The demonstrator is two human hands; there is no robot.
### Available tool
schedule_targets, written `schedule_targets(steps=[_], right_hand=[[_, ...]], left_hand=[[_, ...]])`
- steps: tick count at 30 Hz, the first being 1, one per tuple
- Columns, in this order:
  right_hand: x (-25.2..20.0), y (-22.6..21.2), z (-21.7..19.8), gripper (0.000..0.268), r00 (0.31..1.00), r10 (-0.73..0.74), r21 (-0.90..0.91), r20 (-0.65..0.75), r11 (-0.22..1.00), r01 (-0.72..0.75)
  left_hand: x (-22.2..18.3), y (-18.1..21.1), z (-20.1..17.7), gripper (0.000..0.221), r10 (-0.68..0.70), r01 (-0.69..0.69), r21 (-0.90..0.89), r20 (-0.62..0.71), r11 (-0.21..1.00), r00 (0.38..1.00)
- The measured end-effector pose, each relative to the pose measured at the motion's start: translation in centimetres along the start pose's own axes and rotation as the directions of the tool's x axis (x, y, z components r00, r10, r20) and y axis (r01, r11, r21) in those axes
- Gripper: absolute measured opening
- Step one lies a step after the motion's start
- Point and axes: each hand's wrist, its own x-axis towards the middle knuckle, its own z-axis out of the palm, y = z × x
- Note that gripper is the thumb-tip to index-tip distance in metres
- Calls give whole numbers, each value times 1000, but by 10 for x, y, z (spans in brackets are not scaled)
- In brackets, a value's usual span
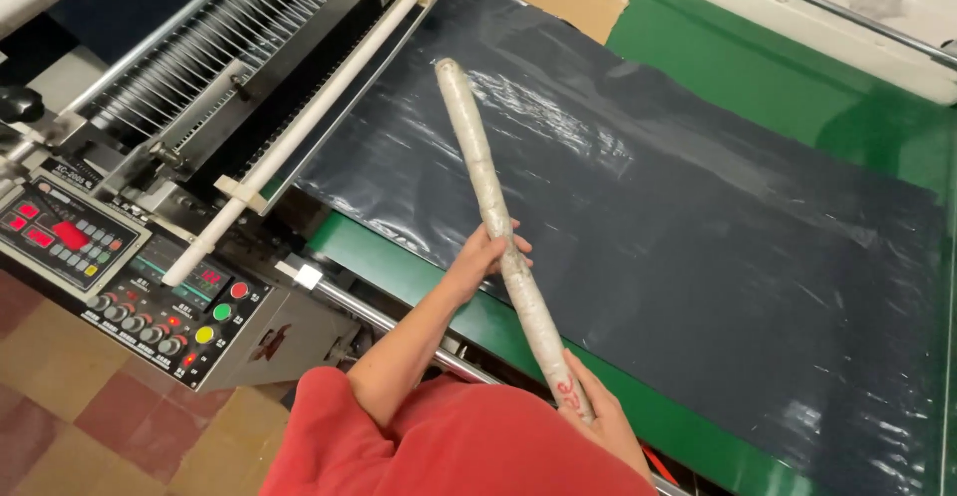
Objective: The person wraps a flat cardboard package with black plastic film using a white PVC pipe as a rolling tool. They repeatedly roll the pipe over the film to smooth and adhere it, then fold and tuck the film edges around the package. The process is repeated multiple times to fully enclose the package.
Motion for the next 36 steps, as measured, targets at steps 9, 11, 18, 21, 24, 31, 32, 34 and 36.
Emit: schedule_targets(steps=[9,11,18,21,24,31,32,34,36], right_hand=[[14,9,15,65,996,-91,26,18,996,91],[24,21,19,64,976,-215,-41,22,976,215],[32,13,35,64,987,-160,22,-16,987,160],[29,-5,44,65,990,-101,170,-101,978,118],[30,-15,44,66,990,14,325,-143,945,34],[43,-30,30,81,997,-41,368,-61,928,61],[46,-30,30,81,998,-44,365,-55,929,61],[52,-28,31,79,996,-88,373,7,925,79],[64,-21,39,78,986,-163,366,42,920,137]], left_hand=[[0,0,-7,41,51,-53,-64,-31,997,998],[0,2,-12,43,72,-76,-74,-50,994,996],[-12,35,-24,43,6,28,329,-103,944,995],[-16,34,-36,42,94,-44,487,-78,872,993],[-19,32,-47,38,174,-118,492,-70,863,982],[-23,37,-66,28,206,-101,444,-195,891,959],[-21,33,-69,28,208,-100,445,-202,890,957],[-18,24,-73,40,238,-150,441,-153,885,959],[-18,25,-75,44,291,-202,470,-125,859,948]])
